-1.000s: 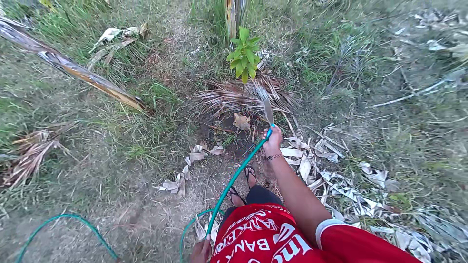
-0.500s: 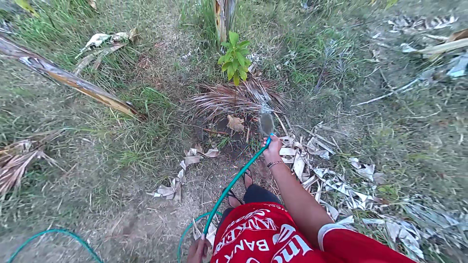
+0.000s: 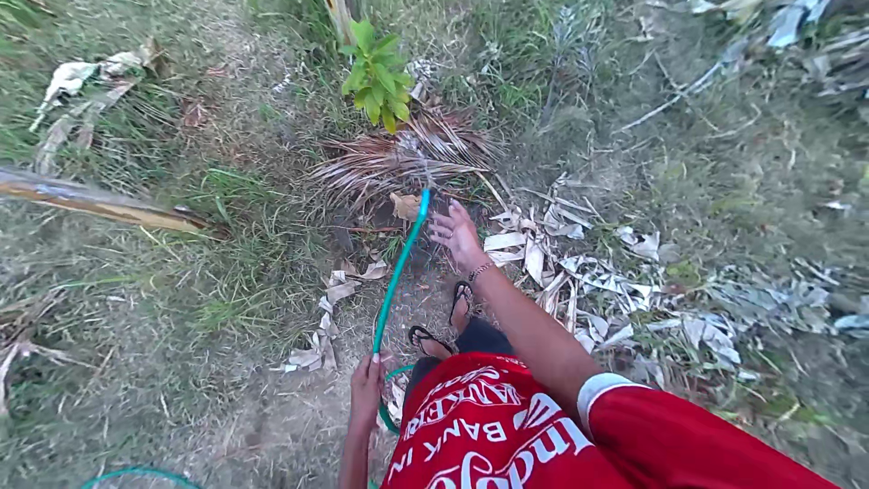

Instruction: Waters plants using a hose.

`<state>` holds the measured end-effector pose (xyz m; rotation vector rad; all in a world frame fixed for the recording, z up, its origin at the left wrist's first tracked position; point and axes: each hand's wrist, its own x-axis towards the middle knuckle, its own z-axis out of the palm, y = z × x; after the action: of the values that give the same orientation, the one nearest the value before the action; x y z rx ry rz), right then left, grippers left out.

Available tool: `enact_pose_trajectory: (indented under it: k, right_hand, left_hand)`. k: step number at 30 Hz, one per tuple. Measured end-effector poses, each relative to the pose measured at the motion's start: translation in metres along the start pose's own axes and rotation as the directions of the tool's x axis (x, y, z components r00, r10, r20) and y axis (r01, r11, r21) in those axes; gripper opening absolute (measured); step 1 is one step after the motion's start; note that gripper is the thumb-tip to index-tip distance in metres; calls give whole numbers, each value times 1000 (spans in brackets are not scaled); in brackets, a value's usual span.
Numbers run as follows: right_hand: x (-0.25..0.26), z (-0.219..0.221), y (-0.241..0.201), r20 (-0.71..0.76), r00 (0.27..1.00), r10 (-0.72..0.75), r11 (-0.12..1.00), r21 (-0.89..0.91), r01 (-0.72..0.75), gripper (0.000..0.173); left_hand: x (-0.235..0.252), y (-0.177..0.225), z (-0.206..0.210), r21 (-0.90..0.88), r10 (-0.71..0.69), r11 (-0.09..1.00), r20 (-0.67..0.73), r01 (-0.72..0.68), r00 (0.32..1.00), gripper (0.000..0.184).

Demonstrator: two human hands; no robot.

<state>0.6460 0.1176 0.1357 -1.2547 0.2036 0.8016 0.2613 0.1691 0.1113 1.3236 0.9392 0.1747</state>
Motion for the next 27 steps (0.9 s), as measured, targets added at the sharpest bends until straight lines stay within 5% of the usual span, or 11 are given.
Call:
enact_pose_trajectory:
  k: [4, 7, 9, 11, 14, 16, 27]
  right_hand:
    - [-24, -116, 21, -13, 1000, 28, 927, -373, -31, 52]
    - [-37, -258, 81, -157, 984, 83, 726, -667, -167, 44]
    - [-76, -331, 105, -320, 936, 149, 651, -681, -336, 41]
    - [-124, -366, 112, -492, 840, 229, 710, -505, -490, 42]
    - [-170, -396, 110, -638, 700, 322, 741, -291, -605, 45]
    - [-173, -415, 113, -649, 669, 362, 736, -240, -632, 45]
    - [-53, -390, 11, -475, 868, 147, 888, -324, -327, 37]
  left_hand:
    - [55, 37, 12, 43, 8, 999, -17, -7, 1000, 35]
    - [98, 55, 28, 33, 2, 999, -42, 0, 999, 35]
    - [125, 65, 40, 33, 0, 999, -35, 1, 999, 35]
    - [151, 75, 52, 47, -8, 999, -36, 10, 999, 34]
    - [185, 89, 71, 95, -34, 995, -49, 39, 998, 33]
    - [203, 96, 82, 132, -38, 990, -90, 50, 995, 32]
    - [264, 124, 122, 208, -91, 970, -181, 129, 979, 32]
